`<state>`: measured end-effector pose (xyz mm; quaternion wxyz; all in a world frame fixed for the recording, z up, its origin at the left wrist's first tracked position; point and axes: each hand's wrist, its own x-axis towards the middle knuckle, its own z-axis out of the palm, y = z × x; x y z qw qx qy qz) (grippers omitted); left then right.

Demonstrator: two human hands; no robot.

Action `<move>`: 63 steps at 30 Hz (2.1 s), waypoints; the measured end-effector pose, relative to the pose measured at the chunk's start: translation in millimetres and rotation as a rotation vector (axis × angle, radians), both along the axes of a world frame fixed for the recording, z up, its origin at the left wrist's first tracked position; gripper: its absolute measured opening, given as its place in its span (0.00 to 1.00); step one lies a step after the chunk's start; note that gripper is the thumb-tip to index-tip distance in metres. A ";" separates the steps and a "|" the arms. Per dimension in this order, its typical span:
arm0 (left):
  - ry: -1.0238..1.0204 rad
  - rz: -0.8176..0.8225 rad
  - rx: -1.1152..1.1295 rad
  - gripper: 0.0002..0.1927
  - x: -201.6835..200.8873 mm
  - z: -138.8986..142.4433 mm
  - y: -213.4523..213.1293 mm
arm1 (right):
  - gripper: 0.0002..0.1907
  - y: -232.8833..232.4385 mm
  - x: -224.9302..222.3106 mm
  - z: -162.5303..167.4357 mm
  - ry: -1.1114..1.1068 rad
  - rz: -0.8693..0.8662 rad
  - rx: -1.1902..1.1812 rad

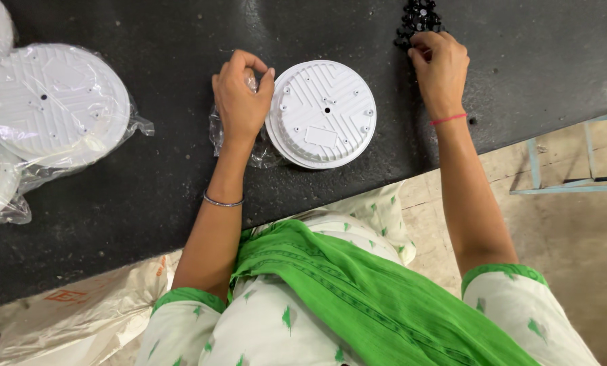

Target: The person inserts small black plastic feet into the holes on the underside of white circular light fixture bases. After inserting the feet, the person places each base into a clear plastic bag and stacks the packaged units on the table.

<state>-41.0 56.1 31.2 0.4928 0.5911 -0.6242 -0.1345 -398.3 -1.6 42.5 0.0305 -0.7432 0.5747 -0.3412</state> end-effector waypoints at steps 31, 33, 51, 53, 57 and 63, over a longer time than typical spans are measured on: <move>0.067 -0.063 -0.050 0.20 29.1 -12.1 5.9 | 0.07 112.9 150.1 96.5 0.242 0.428 0.146; 0.071 -0.060 -0.032 0.20 29.1 -12.3 6.2 | 0.07 112.6 150.2 94.9 0.253 0.436 0.129; 0.050 -0.076 -0.036 0.19 31.2 -16.8 4.6 | 0.17 79.8 137.8 105.9 0.171 0.420 0.302; 0.040 -0.072 -0.059 0.19 31.3 -14.7 4.9 | 0.31 70.9 134.6 110.0 0.246 0.439 0.226; 0.105 -0.110 -0.111 0.19 33.0 -8.8 7.5 | 0.44 51.5 142.3 105.2 0.340 0.480 0.399; 0.121 -0.144 -0.063 0.17 34.7 -1.9 9.0 | 0.47 36.4 150.6 96.8 0.455 0.462 0.464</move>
